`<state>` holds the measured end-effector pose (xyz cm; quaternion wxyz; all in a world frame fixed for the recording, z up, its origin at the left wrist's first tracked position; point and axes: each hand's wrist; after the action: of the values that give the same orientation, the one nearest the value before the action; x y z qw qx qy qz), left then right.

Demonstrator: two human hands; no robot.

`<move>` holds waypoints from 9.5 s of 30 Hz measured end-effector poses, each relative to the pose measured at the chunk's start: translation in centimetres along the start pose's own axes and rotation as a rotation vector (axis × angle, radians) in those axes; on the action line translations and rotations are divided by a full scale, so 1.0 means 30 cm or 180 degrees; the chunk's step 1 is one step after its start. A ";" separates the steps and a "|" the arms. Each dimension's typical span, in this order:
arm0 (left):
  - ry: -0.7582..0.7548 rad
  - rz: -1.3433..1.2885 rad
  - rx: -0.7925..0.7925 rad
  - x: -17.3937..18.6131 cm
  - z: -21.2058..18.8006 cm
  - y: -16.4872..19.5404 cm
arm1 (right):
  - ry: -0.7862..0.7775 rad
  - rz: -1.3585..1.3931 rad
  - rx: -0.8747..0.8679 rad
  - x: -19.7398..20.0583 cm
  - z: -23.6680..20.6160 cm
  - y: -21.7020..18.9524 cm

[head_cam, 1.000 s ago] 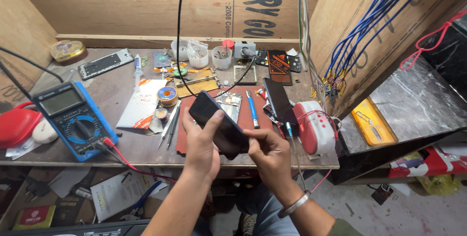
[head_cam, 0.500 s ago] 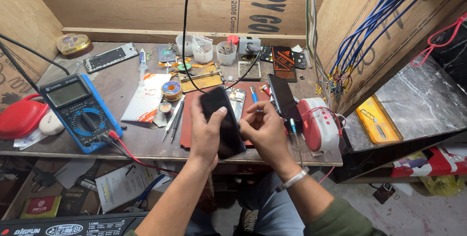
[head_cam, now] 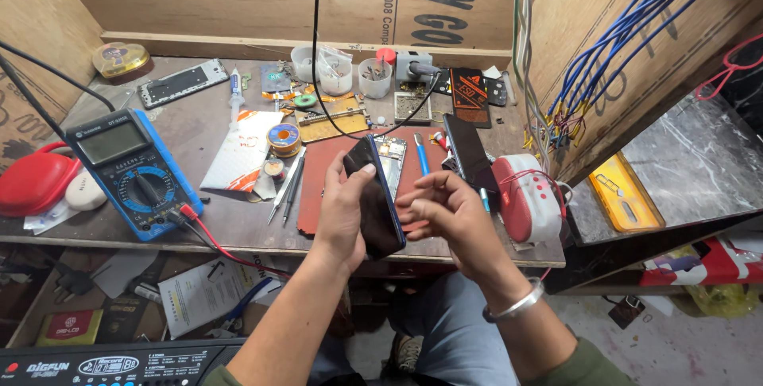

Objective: The person carries a boxed phone from a glass display counter to a repair workbench, removes the phone from its box, powers it on and tests the screen, then pries off the back cover and uses a screwdriver to unscrew and work on the internal components while holding the opened phone.

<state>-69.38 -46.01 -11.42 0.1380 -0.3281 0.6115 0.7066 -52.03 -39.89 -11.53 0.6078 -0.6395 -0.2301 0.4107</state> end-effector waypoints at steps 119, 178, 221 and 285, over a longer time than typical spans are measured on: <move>-0.1064 0.0376 0.0179 -0.056 -0.097 0.066 | -0.0099 -0.0574 0.0654 -0.157 -0.082 0.020; -0.1604 0.3166 0.0293 0.002 -0.088 0.124 | 0.0182 -0.0001 0.0062 0.091 0.136 -0.079; -0.1818 0.0178 0.1245 0.048 -0.079 0.106 | 0.0128 0.0363 -0.0299 0.022 0.089 -0.019; -0.1463 -0.1959 -0.0148 0.126 -0.136 0.031 | 0.0184 0.0007 -0.0175 0.039 -0.071 0.056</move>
<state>-71.56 -50.88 -13.24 0.4697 -0.3324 0.4214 0.7010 -50.03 -40.47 -13.61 0.5959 -0.6678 -0.2229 0.3863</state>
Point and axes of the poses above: each hand's wrist, its own z-axis towards the middle knuckle, its own x-axis out of the back of the hand, y = z × x, and after that the axes turned 15 degrees about -y, right-handed
